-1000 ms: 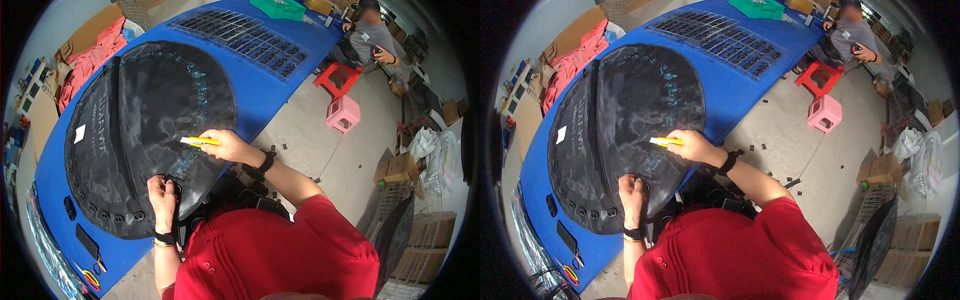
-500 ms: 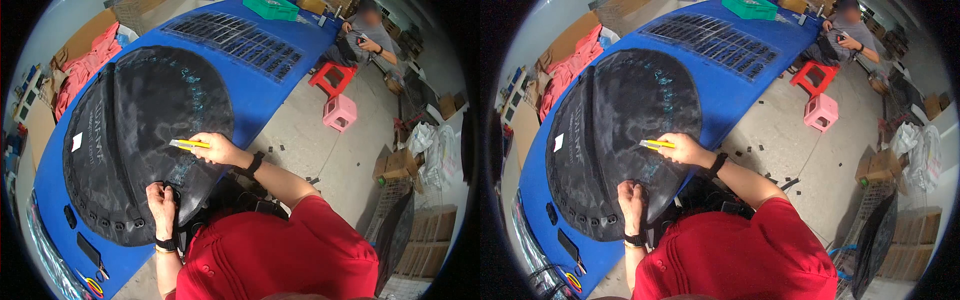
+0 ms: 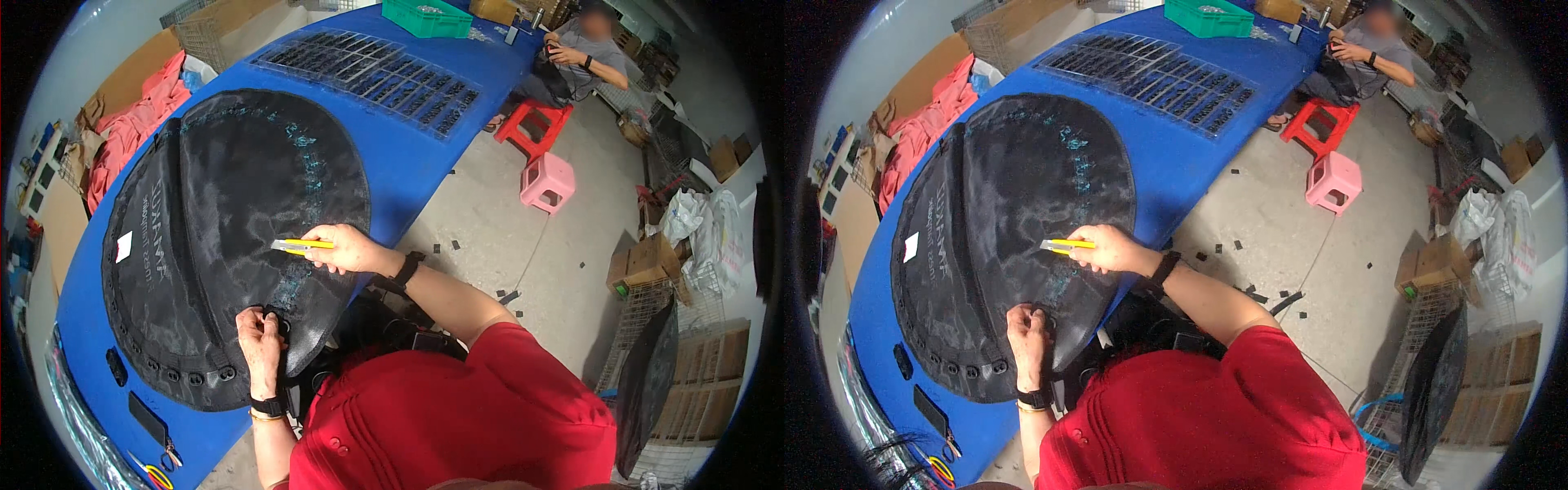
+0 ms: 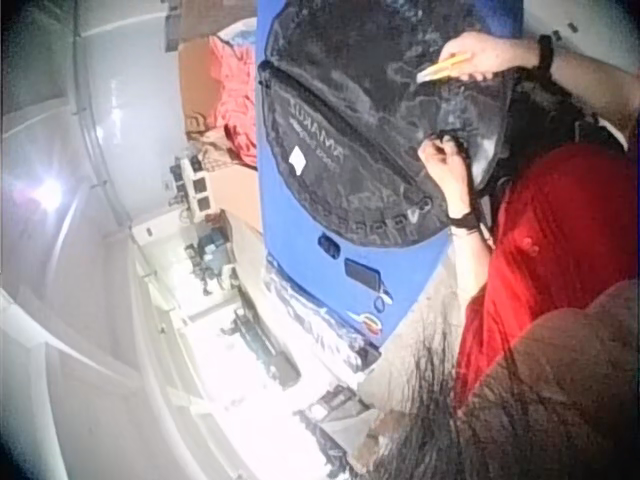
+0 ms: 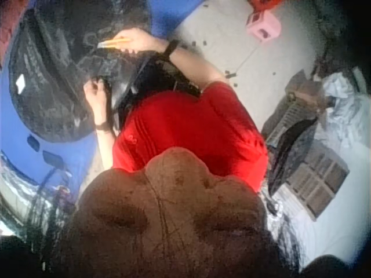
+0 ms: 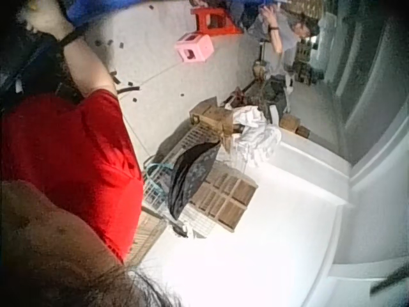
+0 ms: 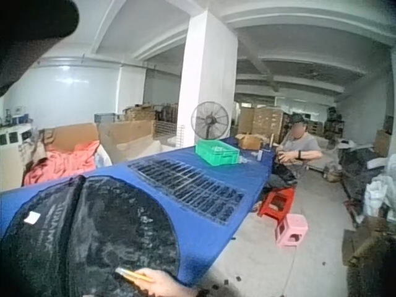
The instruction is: Trimming excess material and loose threads from a circular black mesh piece using a utility knife and scissors.
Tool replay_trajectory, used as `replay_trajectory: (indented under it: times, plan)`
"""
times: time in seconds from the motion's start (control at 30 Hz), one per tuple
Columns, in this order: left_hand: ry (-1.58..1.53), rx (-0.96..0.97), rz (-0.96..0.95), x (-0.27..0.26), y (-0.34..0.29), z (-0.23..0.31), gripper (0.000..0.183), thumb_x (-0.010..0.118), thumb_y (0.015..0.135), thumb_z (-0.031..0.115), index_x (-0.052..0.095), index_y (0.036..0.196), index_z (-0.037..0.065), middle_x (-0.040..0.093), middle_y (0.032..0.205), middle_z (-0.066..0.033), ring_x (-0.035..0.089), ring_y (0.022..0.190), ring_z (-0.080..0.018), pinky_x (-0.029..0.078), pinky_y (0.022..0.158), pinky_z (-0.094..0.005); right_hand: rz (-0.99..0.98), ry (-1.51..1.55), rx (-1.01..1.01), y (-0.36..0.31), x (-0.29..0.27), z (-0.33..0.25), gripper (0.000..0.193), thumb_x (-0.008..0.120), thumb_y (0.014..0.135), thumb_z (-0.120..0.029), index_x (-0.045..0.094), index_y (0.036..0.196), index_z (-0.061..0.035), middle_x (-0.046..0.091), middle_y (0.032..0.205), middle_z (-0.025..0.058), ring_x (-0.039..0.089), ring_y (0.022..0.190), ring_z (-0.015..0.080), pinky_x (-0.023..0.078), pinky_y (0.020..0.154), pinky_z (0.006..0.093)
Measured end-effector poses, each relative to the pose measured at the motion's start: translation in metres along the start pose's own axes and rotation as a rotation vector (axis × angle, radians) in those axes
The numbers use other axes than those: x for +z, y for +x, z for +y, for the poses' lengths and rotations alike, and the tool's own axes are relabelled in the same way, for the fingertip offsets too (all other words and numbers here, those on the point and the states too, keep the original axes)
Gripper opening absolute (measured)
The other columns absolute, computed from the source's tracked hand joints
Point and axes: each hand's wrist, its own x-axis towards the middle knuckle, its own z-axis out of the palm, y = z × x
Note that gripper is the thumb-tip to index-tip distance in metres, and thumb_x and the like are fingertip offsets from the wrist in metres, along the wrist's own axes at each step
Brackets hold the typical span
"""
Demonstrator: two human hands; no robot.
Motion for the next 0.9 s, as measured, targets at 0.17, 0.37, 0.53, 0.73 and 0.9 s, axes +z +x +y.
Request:
replay_trajectory:
  times: [0.17,0.37,0.53,0.73,0.9]
  plan:
    - [-0.18,-0.049,-0.055,-0.01,-0.004,0.006,0.01,0.065,0.104,0.008,0.059,0.108,0.001,0.061,0.098,-0.0058,0.062,0.058,-0.0113,0.056,0.052,-0.0272,-0.005,-0.002,0.024,0.002,-0.003,-0.001,0.035,0.067,0.106,-0.022,0.064,0.136,-0.0043,0.07,0.089,0.0023,0.061,0.064,0.0076,0.055,0.056,0.0249]
    - [-0.154,0.062,-0.129,-0.044,-0.019,0.029,0.017,0.065,0.109,0.019,0.057,0.101,0.007,0.063,0.084,0.0,0.062,0.062,-0.0085,0.054,0.055,-0.026,-0.022,0.007,0.015,0.006,-0.004,0.002,0.036,0.068,0.106,-0.023,0.064,0.136,-0.004,0.07,0.089,0.0023,0.061,0.065,0.0076,0.054,0.056,0.0248]
    - [-0.149,0.209,-0.054,-0.067,-0.059,0.087,0.01,0.067,0.107,0.012,0.061,0.102,0.006,0.064,0.088,-0.0016,0.06,0.067,-0.0069,0.05,0.06,-0.0236,0.004,-0.003,0.037,0.004,-0.001,0.001,0.034,0.069,0.105,-0.024,0.066,0.133,-0.0049,0.07,0.088,0.0012,0.061,0.064,0.0066,0.054,0.055,0.0244]
    - [-0.224,0.642,-0.024,-0.09,-0.127,0.153,0.019,0.079,0.092,0.016,0.068,0.088,0.001,0.068,0.097,-0.0218,0.067,0.071,-0.02,0.055,0.061,-0.0261,0.024,-0.009,0.019,-0.002,-0.005,-0.005,0.036,0.072,0.104,-0.021,0.066,0.136,-0.0058,0.073,0.091,0.002,0.061,0.064,0.0048,0.051,0.053,0.022]
    - [-0.549,0.973,-0.29,-0.112,-0.15,0.175,0.009,0.071,0.094,0.005,0.072,0.086,0.001,0.071,0.094,-0.023,0.072,0.065,-0.0262,0.061,0.052,-0.0319,0.115,-0.129,0.075,0.0,-0.005,-0.014,0.034,0.072,0.103,-0.022,0.069,0.133,-0.0068,0.073,0.088,0.001,0.062,0.065,0.0048,0.051,0.054,0.0219]
